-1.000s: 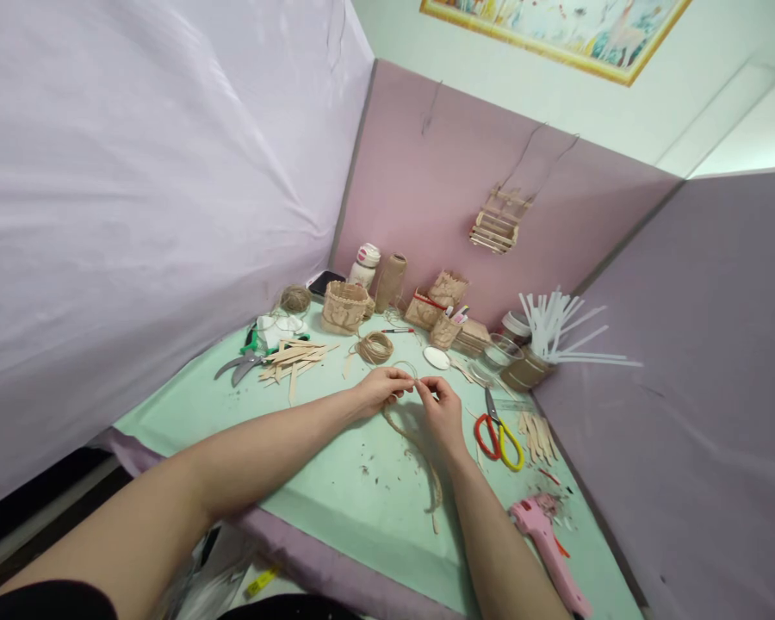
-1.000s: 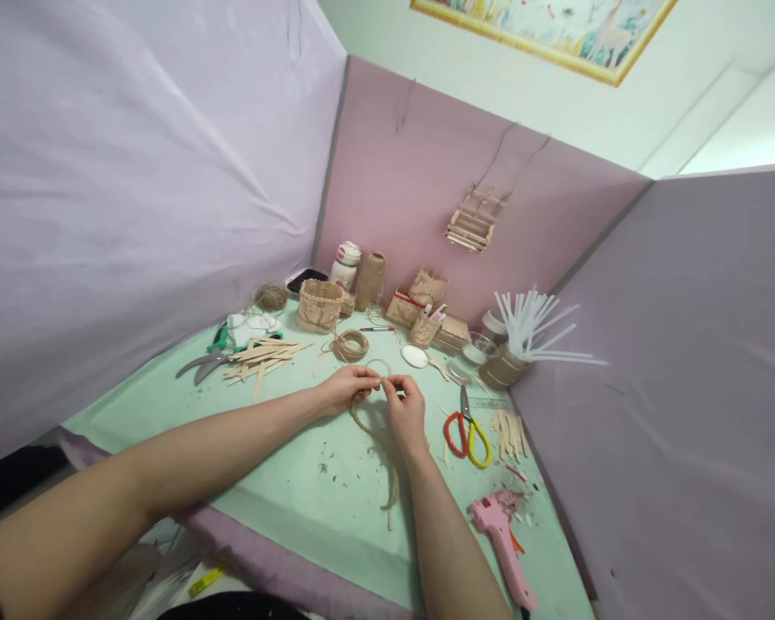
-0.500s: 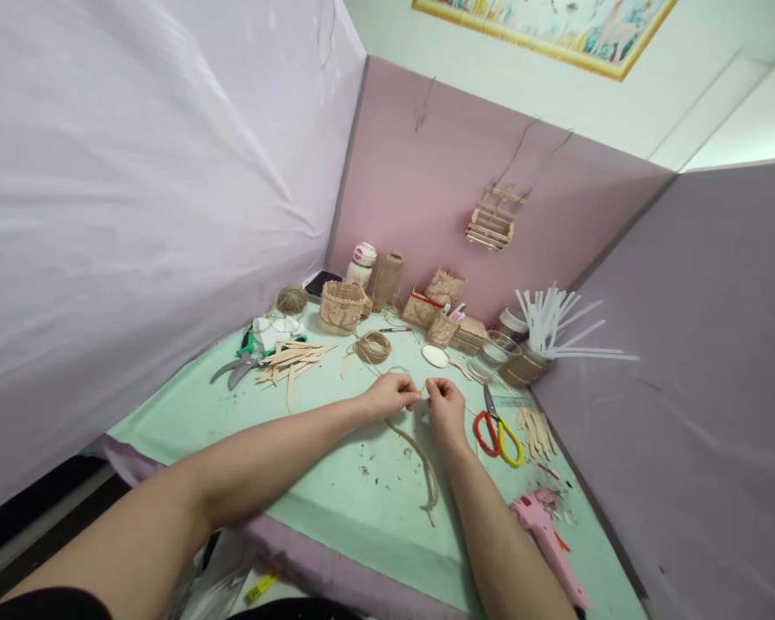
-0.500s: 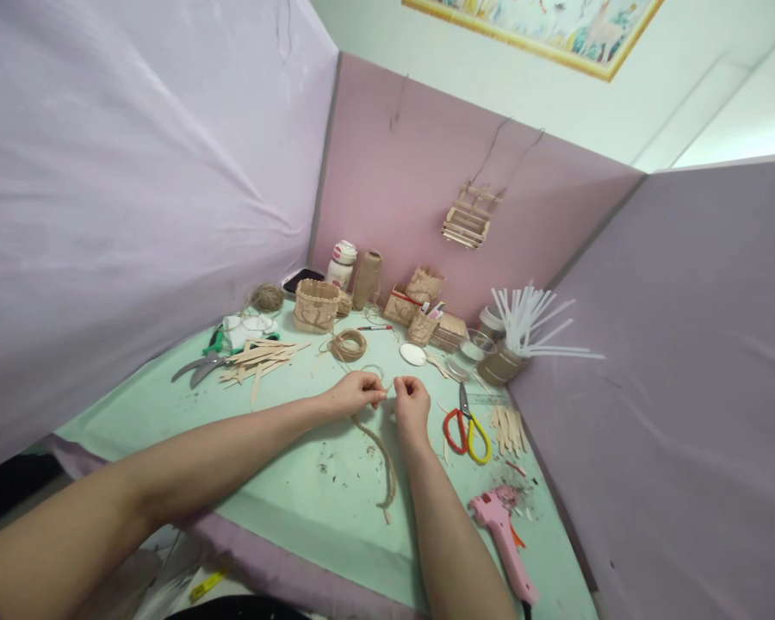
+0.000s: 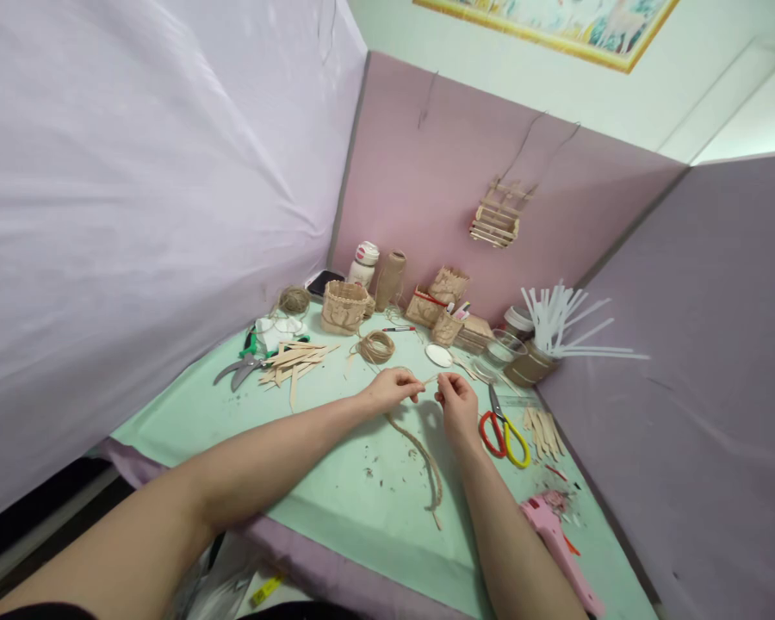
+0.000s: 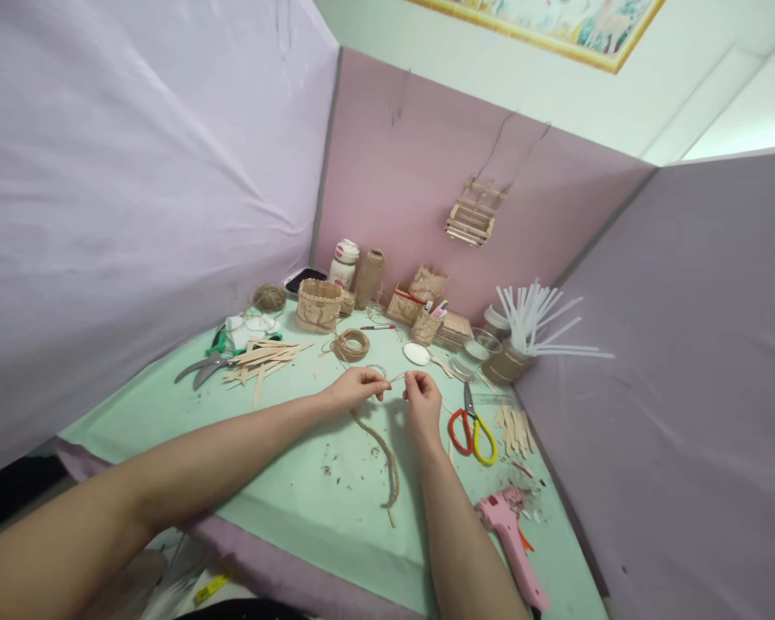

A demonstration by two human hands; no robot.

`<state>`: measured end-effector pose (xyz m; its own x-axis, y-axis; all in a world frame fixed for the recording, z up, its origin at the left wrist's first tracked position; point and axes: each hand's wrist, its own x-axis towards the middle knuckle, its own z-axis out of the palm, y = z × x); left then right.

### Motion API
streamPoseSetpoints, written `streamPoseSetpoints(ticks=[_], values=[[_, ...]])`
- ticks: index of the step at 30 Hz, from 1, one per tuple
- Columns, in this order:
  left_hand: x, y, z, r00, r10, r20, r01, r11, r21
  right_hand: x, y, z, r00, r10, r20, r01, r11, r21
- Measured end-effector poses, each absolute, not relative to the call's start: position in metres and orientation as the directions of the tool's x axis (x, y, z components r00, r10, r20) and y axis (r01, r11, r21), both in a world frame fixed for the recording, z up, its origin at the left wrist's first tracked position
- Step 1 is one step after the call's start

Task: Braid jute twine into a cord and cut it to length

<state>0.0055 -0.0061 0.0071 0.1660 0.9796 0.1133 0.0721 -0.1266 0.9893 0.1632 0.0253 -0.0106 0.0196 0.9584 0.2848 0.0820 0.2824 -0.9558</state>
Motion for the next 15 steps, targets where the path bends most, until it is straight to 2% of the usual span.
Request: streamPoseSetpoints(ticks=[10,15], values=[[-0.004,0.001,0.011,0.175,0.982,-0.065,-0.159,0.094,0.983,0.158,0.022,-0.005,-0.053,0.968,0.245,0.007,0.246,-0.969],[-0.007,0.002,0.013,0.259,0.962,-0.091,-0.252,0.158,0.955,0.154,0.016,0.000,-0.093,0.930,0.356,0.153,0.367,-0.918]])
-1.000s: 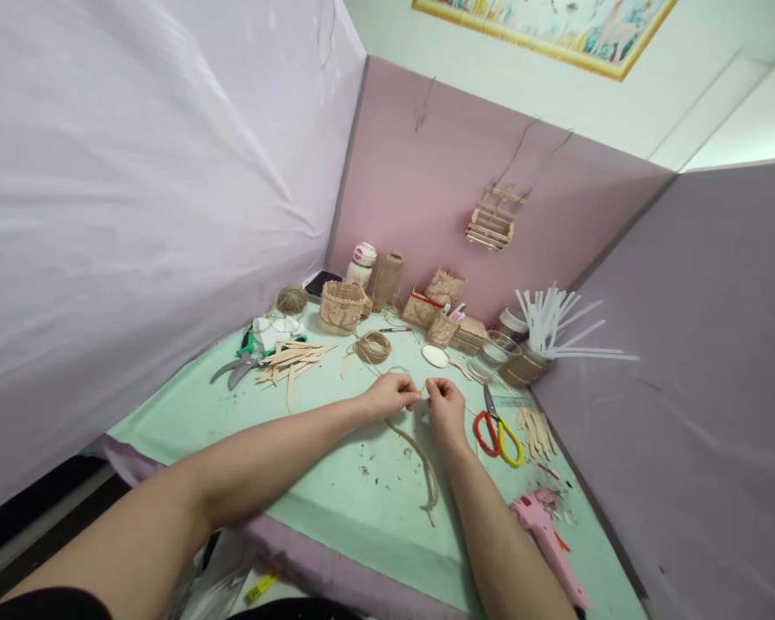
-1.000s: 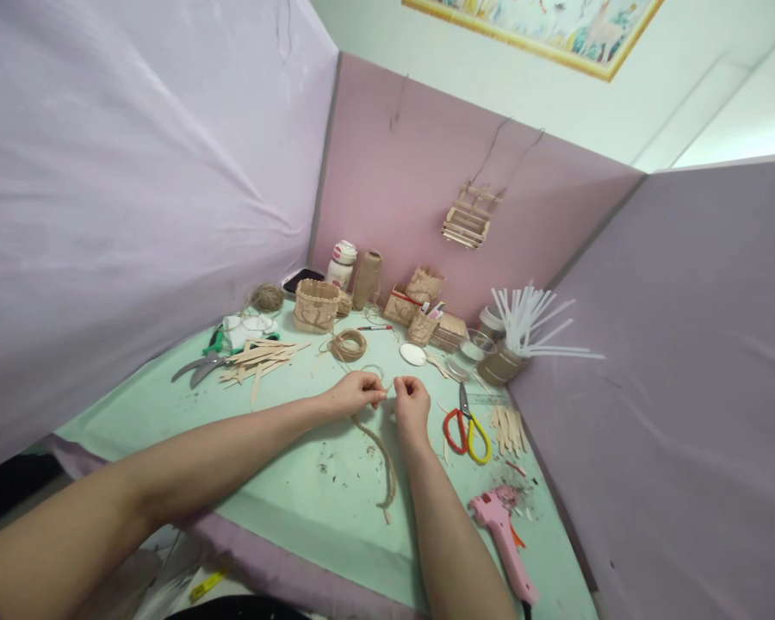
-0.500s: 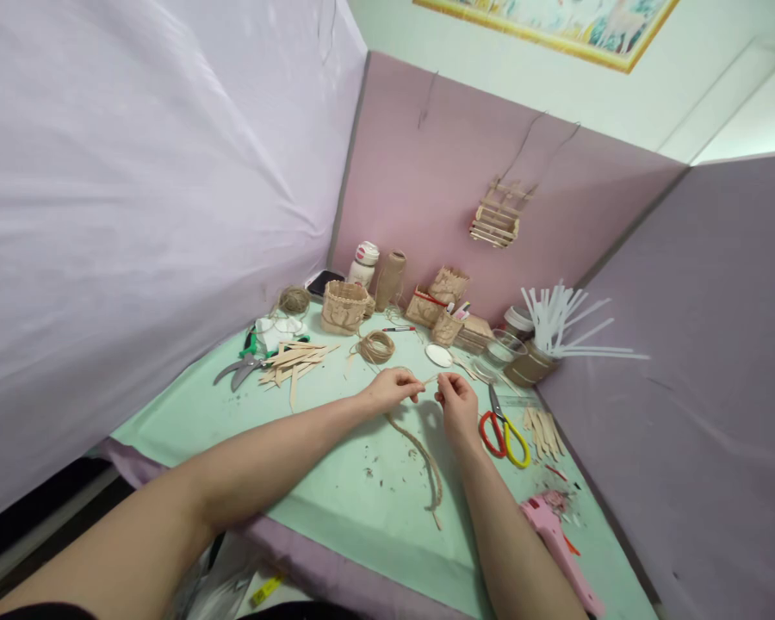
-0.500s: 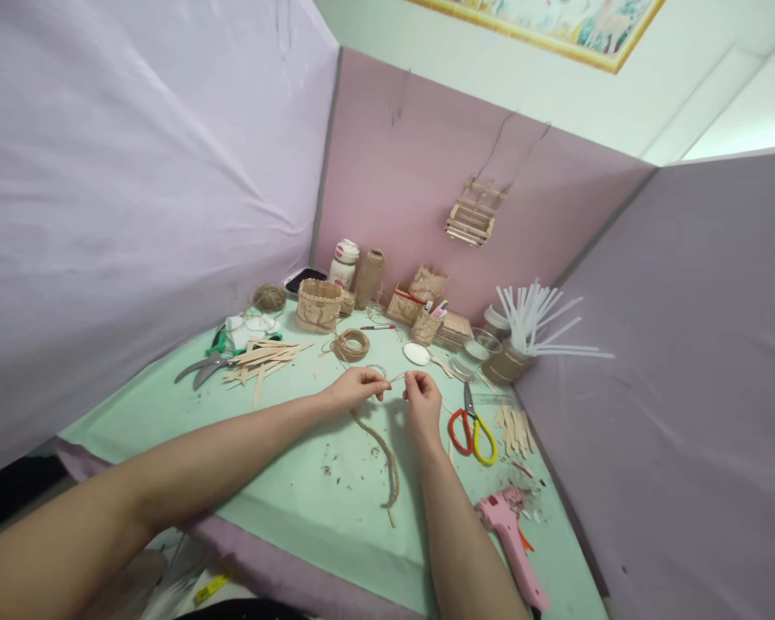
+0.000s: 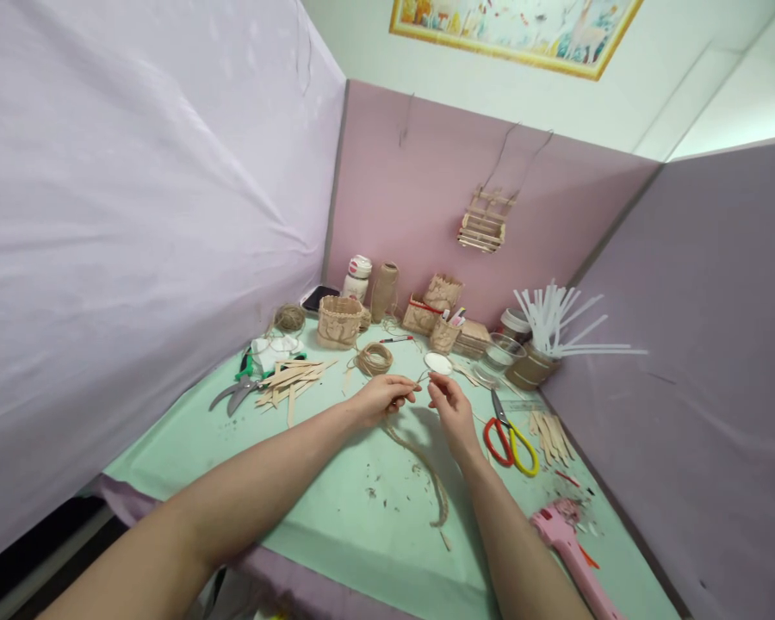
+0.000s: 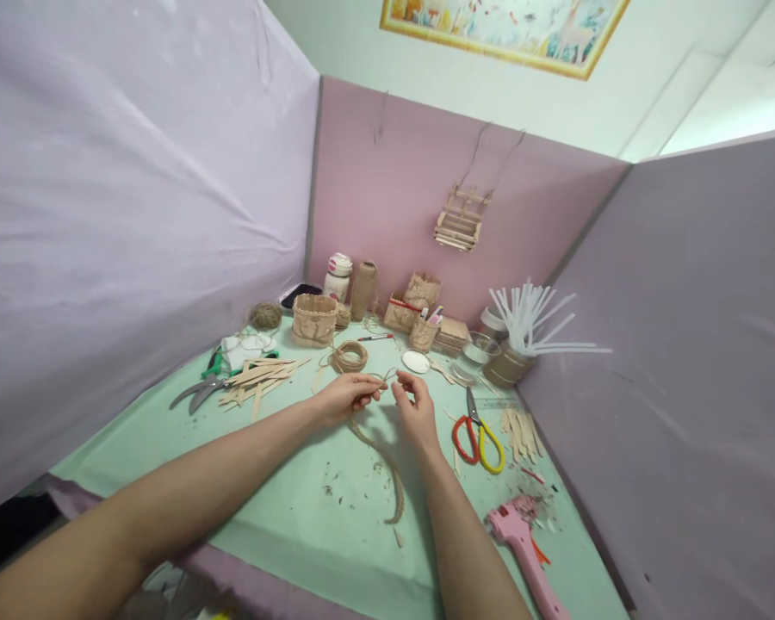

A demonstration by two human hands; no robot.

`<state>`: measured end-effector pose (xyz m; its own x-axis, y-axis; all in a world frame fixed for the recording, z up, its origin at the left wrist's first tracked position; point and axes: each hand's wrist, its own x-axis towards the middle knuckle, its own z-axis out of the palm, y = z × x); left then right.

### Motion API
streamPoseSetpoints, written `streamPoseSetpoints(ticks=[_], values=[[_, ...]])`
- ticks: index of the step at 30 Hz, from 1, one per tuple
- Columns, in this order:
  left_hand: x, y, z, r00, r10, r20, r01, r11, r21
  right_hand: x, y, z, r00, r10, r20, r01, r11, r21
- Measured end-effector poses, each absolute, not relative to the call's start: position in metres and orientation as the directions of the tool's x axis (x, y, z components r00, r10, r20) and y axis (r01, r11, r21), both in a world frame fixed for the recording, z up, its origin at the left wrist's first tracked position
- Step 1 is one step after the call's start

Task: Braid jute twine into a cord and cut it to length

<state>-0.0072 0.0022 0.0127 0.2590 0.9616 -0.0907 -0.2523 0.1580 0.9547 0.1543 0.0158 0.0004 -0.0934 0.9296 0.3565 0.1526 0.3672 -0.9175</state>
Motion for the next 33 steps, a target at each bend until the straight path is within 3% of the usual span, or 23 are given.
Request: streamPoseSetpoints(ticks=[6,10,15,18,23,28,33], values=[[-0.005,0.000,0.016,0.376,0.925,-0.058,-0.126,0.113,0.985,0.153,0.009,0.009,-0.225,0.821,0.525,0.342,0.571,-0.746],[-0.012,-0.003,0.026,0.380,0.921,-0.087,-0.008,0.097,0.995,0.157,0.008,0.013,-0.212,0.801,0.560,0.425,0.592,-0.685],[-0.034,-0.001,0.058,0.480,0.860,-0.174,0.171,0.103,0.980,0.160,0.012,0.037,-0.262,0.809,0.527,0.435,0.586,-0.684],[-0.049,0.001,0.086,0.484,0.861,-0.155,0.286,0.011,0.958,0.158,0.014,0.064,-0.309,0.803,0.510,0.432,0.596,-0.677],[-0.077,0.005,0.118,0.489,0.856,-0.165,0.401,-0.052,0.915,0.153,0.025,0.093,-0.257,0.840,0.478,0.379,0.542,-0.750],[-0.114,0.007,0.122,0.442,0.864,-0.239,0.442,0.022,0.897,0.154,0.040,0.097,-0.241,0.851,0.466,0.375,0.525,-0.764],[-0.150,0.008,0.122,0.327,0.906,-0.267,0.523,0.062,0.850,0.161,0.063,0.093,-0.228,0.873,0.432,0.268,0.483,-0.834]])
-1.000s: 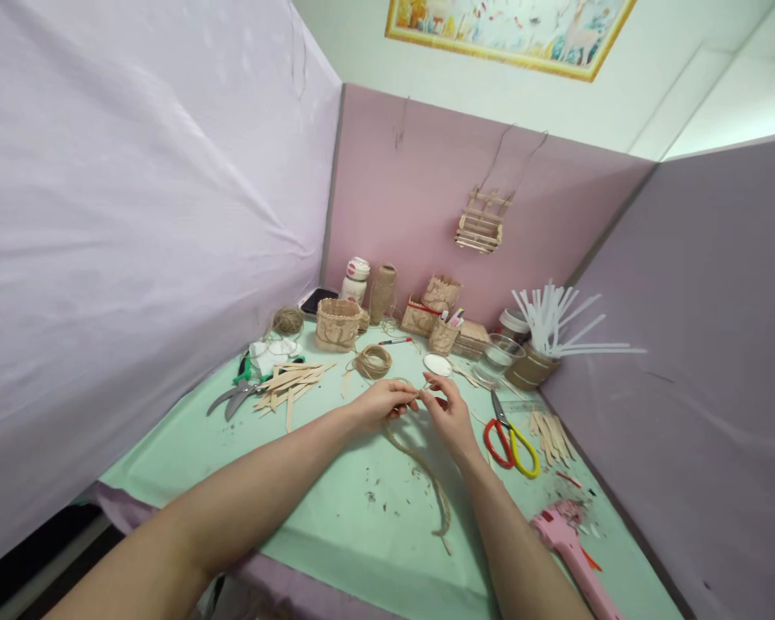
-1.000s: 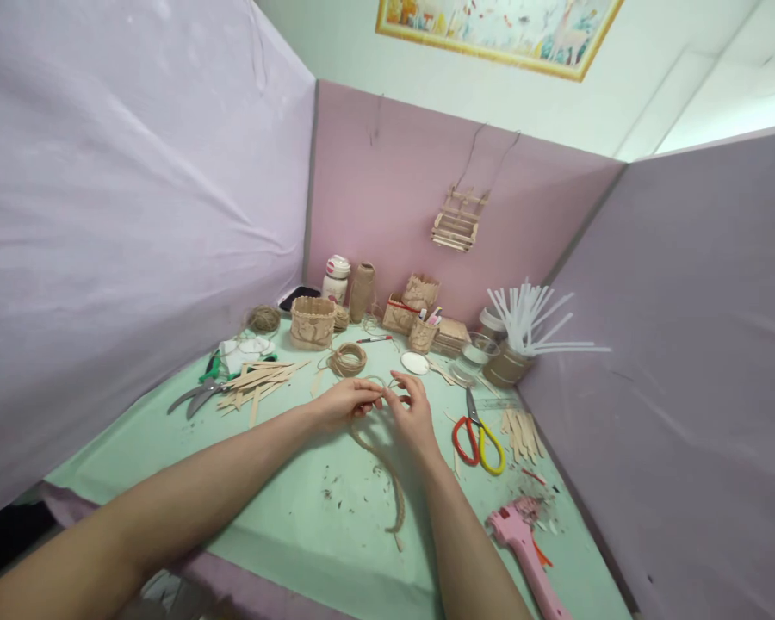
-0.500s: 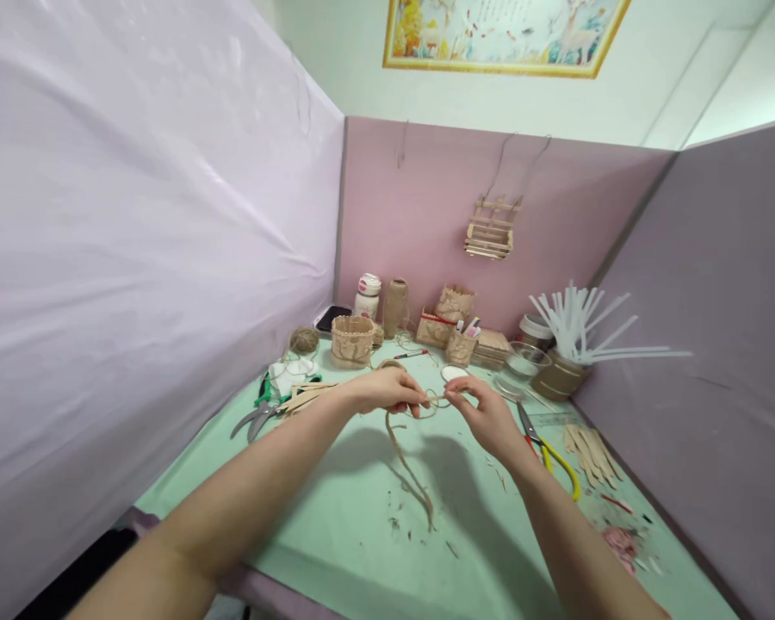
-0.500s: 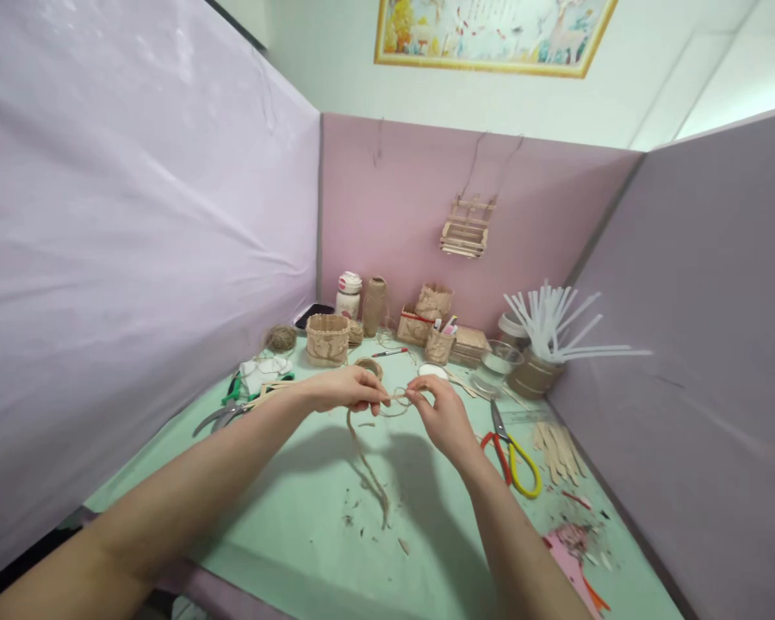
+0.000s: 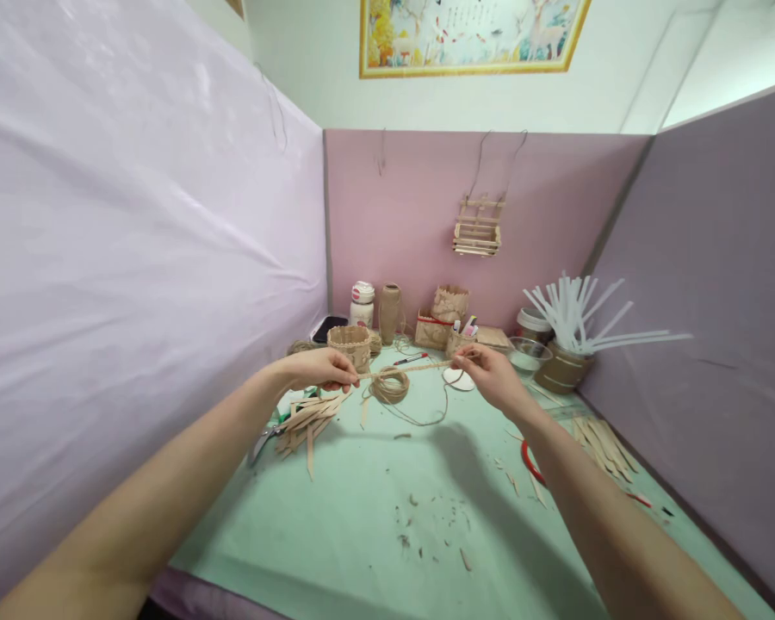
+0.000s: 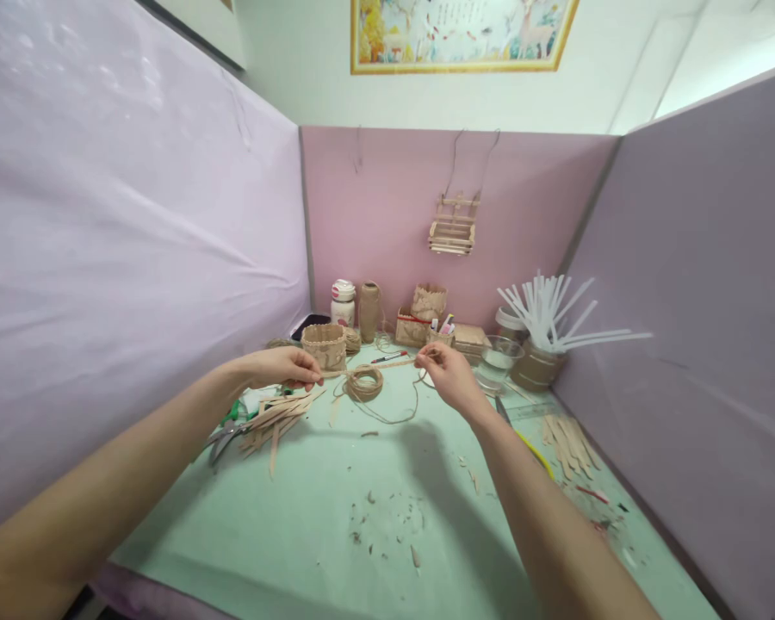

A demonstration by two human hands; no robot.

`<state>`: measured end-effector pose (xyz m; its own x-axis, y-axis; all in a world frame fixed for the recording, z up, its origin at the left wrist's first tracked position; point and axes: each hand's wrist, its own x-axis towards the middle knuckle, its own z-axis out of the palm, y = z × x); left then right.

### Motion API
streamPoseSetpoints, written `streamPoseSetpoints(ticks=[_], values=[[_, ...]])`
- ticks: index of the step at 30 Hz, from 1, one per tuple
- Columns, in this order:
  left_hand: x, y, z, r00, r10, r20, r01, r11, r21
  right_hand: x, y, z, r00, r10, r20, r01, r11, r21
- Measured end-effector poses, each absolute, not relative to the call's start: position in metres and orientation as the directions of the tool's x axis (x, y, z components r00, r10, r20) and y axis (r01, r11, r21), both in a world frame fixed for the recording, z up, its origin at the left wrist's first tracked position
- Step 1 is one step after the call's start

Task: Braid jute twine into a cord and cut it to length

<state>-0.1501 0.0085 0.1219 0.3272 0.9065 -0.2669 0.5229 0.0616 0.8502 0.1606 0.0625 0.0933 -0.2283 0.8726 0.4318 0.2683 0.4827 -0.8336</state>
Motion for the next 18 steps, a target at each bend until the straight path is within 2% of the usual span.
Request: streamPoseSetpoints(ticks=[3,7,12,18], values=[[-0.171,0.012,0.124,0.225,0.941,-0.253,0.571,0.083,0.816,0.164,0.079,0.090,-0.220,0.876,0.429,0.281,0.478,-0.832],[-0.198,0.026,0.128,0.095,0.983,-0.156,0.629,0.063,0.775,0.159,0.098,0.083,-0.225,0.873,0.434,0.296,0.485,-0.823],[-0.223,0.058,0.129,-0.116,0.989,0.096,0.689,0.011,0.725,0.133,0.124,0.077,-0.260,0.838,0.479,0.420,0.545,-0.726],[-0.240,0.096,0.118,-0.237,0.916,0.323,0.874,0.056,0.483,0.089,0.170,0.072,-0.221,0.800,0.557,0.615,0.558,-0.557]])
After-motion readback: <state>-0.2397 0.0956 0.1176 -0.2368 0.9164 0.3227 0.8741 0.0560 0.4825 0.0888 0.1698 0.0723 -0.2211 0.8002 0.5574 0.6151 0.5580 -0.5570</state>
